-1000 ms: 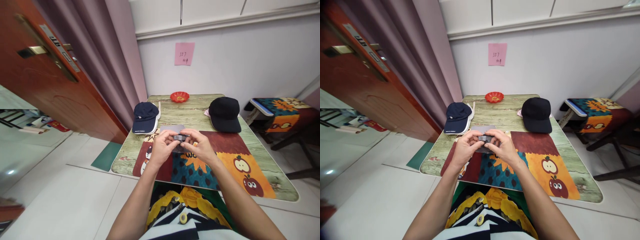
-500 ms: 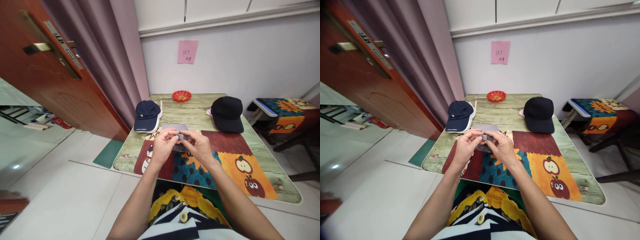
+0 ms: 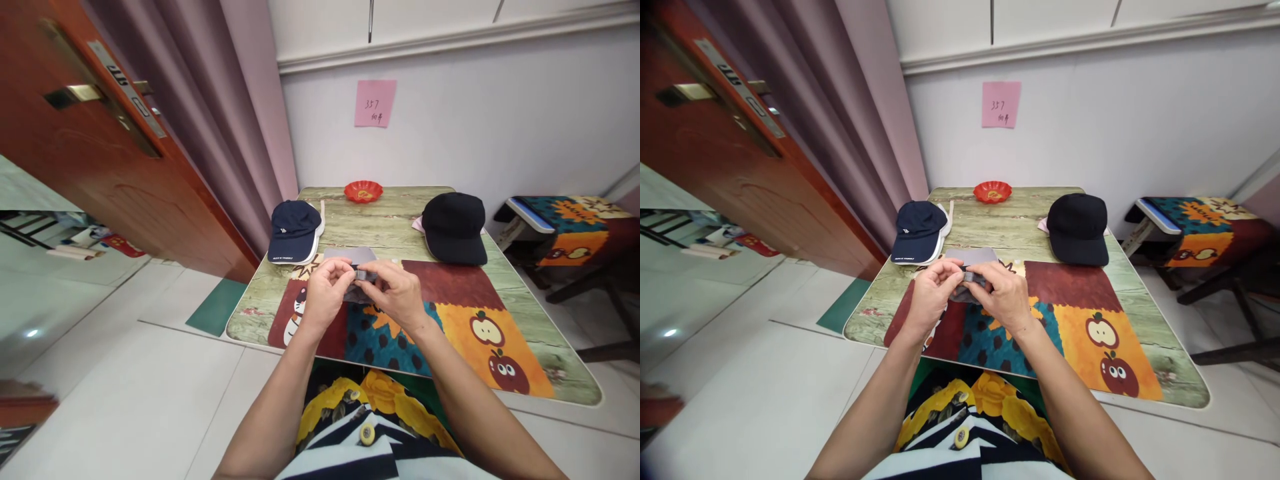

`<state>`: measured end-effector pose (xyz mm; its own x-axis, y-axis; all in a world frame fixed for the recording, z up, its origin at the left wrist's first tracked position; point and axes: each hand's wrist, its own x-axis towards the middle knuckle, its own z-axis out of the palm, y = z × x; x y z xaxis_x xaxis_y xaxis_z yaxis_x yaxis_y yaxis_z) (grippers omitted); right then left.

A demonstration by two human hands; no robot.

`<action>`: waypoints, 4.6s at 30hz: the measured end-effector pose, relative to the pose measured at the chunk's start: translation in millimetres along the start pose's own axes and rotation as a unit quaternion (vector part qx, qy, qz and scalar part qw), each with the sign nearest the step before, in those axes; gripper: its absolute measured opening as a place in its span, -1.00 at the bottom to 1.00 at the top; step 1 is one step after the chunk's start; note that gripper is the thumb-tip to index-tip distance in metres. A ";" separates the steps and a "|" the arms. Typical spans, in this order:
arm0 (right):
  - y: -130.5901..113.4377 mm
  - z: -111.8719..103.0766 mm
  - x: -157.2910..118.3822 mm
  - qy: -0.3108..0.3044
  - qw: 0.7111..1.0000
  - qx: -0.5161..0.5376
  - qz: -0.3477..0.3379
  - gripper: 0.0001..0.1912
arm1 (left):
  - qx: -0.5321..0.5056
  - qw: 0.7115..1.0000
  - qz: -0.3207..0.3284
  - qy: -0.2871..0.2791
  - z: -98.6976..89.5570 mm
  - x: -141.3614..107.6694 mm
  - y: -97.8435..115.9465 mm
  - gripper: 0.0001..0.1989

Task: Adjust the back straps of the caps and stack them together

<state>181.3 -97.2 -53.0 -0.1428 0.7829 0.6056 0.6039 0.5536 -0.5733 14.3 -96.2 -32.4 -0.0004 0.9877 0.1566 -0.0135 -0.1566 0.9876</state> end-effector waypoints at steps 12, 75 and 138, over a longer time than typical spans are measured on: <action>4.6 0.5 0.3 -0.009 0.998 -0.057 0.011 -0.81 | 0.040 0.998 -0.018 0.040 -6.1 3.8 -8.9 -0.85; 75.3 -28.8 -8.6 -0.181 0.977 0.105 0.035 -0.75 | 0.226 0.942 0.079 -0.236 -74.8 16.4 -29.9 -0.81; 205.6 -138.0 56.6 0.335 0.647 0.472 0.497 -0.85 | -0.382 0.859 -0.298 -0.163 26.8 43.8 -120.4 -0.66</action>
<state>405.6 21.7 -60.4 0.5113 0.7616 -0.3981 -0.6560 0.0466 -0.7533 42.7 -34.1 -144.1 0.5128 0.8199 -0.2547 -0.5676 0.5463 0.6160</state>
